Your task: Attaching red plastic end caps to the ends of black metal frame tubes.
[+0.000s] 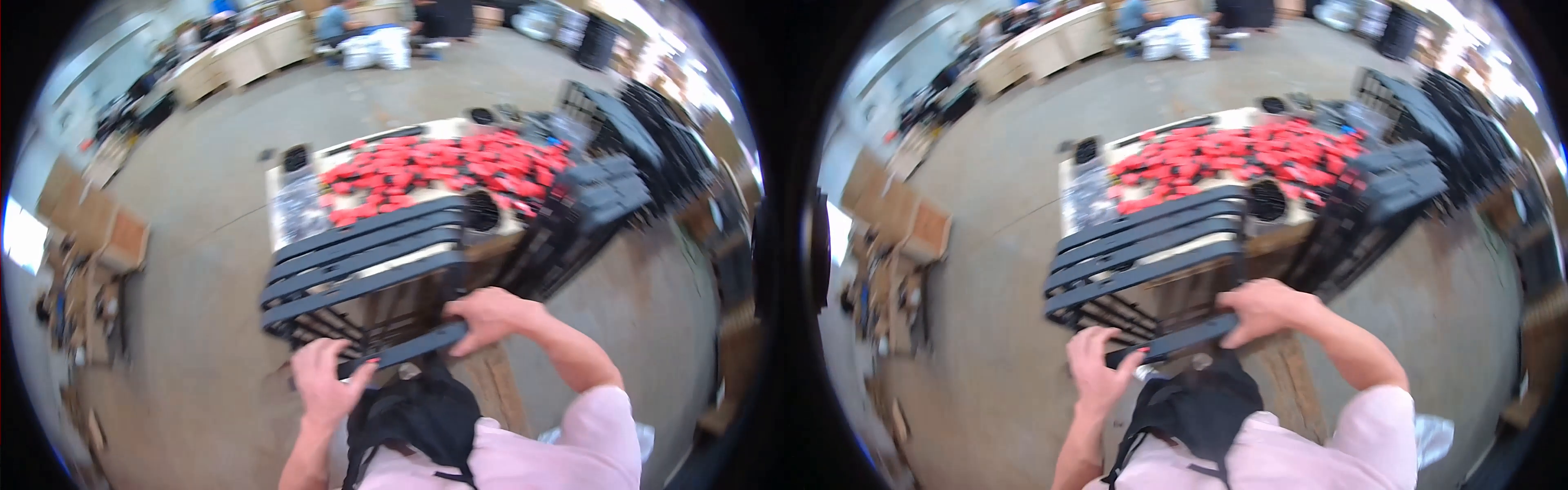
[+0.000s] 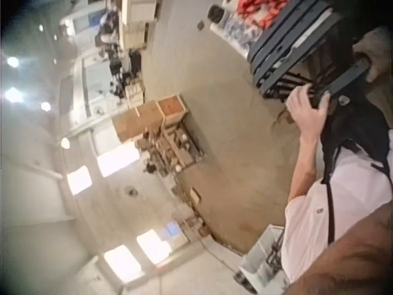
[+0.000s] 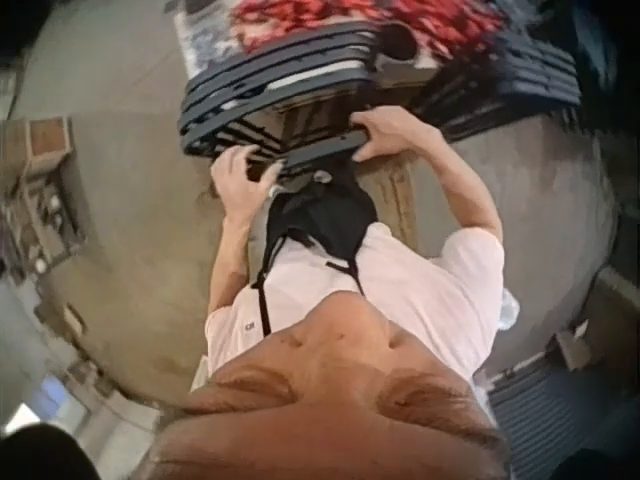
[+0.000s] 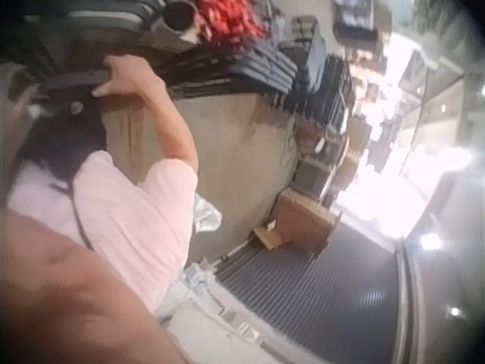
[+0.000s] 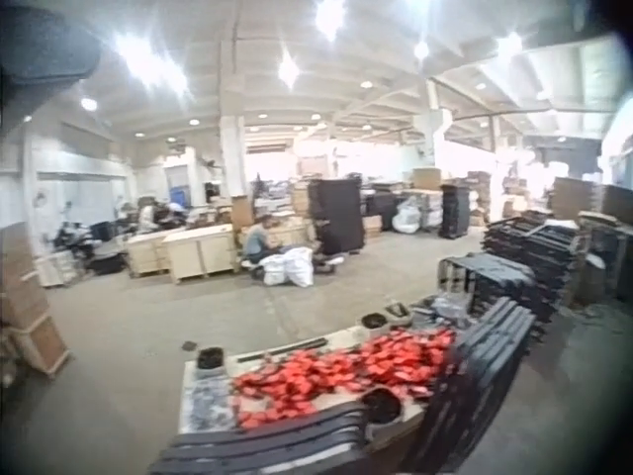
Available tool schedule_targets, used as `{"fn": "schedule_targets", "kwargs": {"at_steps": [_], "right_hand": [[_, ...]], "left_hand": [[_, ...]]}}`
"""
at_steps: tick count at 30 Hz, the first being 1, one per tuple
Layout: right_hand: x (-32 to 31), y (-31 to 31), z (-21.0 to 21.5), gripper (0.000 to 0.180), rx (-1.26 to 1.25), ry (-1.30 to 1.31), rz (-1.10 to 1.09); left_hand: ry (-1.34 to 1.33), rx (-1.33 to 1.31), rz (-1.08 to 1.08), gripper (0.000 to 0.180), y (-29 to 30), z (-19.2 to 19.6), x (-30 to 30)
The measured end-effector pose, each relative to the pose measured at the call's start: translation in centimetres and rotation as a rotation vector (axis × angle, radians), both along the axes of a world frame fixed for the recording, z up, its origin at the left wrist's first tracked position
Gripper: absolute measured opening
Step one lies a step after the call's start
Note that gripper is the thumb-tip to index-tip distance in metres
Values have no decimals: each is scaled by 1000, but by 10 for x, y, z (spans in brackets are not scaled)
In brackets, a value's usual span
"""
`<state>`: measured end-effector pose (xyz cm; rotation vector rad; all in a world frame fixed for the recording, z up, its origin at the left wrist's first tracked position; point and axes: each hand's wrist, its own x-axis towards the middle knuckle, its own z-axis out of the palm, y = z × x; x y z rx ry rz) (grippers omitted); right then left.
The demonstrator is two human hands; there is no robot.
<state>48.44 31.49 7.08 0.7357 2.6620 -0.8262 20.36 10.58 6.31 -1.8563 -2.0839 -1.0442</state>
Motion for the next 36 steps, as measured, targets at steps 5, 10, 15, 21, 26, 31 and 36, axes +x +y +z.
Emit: {"fn": "schedule_targets", "kwargs": {"at_steps": [5,10,15,21,26,31,36], "right_hand": [[-1,11,2,60,-83,-204,9],[-17,1,8,55,-342,-76,-39],[-40,-41,11,50,-522,-59,-74],[-84,-72,38,50,-484,27,-69],[-143,-93,54,46,-557,181,-112],[-223,-126,47,38,-706,277,-257],[-310,-139,26,34,-968,589,-405]], "left_hand": [[-625,-269,-303,25,-77,-34,18],[-1720,-259,-115,48,-90,-81,26],[-1928,167,-235,45,-95,-67,13],[-1695,210,-39,46,-109,-27,-37],[-1443,183,1,43,-92,10,-126],[-1253,182,98,50,-87,30,-206],[-1205,405,640,52,-100,-27,-240]]}}
